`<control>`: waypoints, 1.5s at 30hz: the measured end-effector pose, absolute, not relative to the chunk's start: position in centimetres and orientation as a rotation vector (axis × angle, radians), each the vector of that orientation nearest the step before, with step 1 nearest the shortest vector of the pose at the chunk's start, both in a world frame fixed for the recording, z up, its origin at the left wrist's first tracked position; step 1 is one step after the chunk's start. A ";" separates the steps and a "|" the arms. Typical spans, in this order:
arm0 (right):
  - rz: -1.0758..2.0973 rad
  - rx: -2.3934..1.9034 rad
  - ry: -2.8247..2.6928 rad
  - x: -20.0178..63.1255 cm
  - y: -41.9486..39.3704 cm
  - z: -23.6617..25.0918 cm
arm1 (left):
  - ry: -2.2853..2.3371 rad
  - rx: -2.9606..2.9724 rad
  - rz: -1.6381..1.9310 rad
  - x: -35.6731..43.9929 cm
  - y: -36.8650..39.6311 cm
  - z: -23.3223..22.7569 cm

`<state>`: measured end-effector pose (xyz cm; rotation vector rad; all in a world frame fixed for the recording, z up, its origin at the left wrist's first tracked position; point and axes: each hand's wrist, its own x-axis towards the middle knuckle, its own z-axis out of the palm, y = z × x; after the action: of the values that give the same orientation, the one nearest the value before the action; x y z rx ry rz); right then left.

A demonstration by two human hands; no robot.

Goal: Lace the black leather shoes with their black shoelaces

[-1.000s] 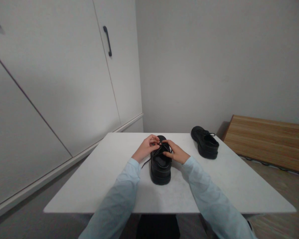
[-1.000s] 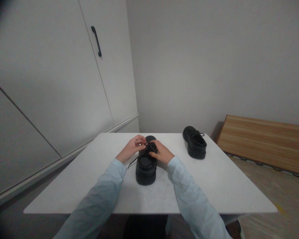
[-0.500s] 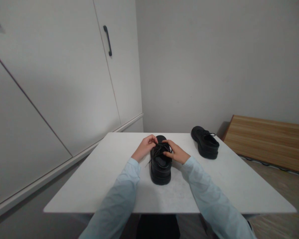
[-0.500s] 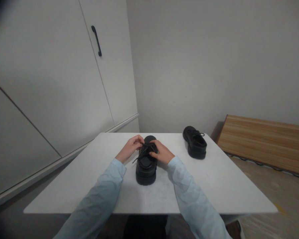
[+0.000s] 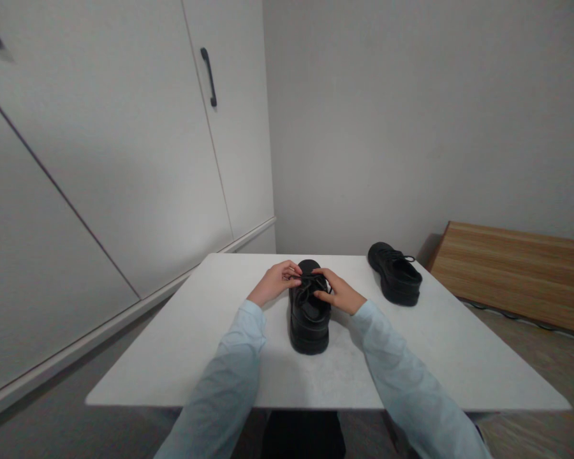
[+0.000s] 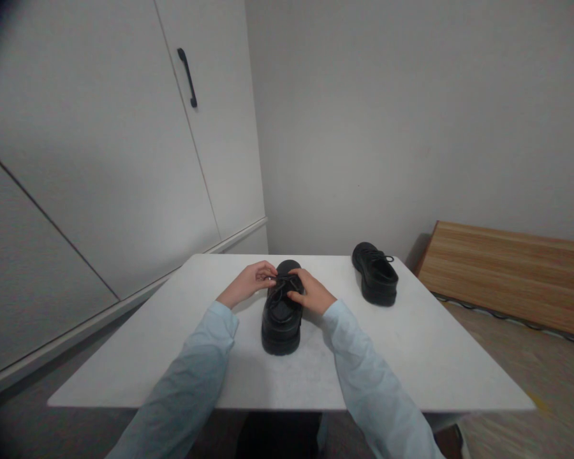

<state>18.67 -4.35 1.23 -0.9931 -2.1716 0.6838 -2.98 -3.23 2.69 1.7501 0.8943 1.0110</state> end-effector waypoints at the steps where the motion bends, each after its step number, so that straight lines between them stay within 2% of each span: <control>1: 0.685 -0.993 -2.170 18.7 -4.3 1.2 | 0.925 1.778 1.019 -2.9 -3.2 2.7; 9: 0.681 -0.975 -2.173 18.7 -4.4 1.3 | 1.130 1.880 1.259 -3.1 -2.9 2.4; 20: 0.679 -0.985 -2.156 18.7 -4.4 1.3 | 0.906 1.409 1.460 -2.4 -3.6 3.2; 27: 0.672 -0.992 -2.168 18.7 -4.2 1.0 | 0.997 1.387 1.569 -2.9 -3.8 4.1; 38: 0.663 -0.983 -2.146 18.7 -4.4 1.2 | 0.597 1.312 1.471 -2.7 -4.7 4.6; 45: 0.679 -0.997 -2.127 18.5 -4.6 1.6 | 0.678 1.367 1.366 -2.5 -4.4 4.1</control>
<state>18.46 -4.64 1.57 -0.9966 -2.1273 0.6791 -2.54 -4.42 4.15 1.3672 0.6783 1.3655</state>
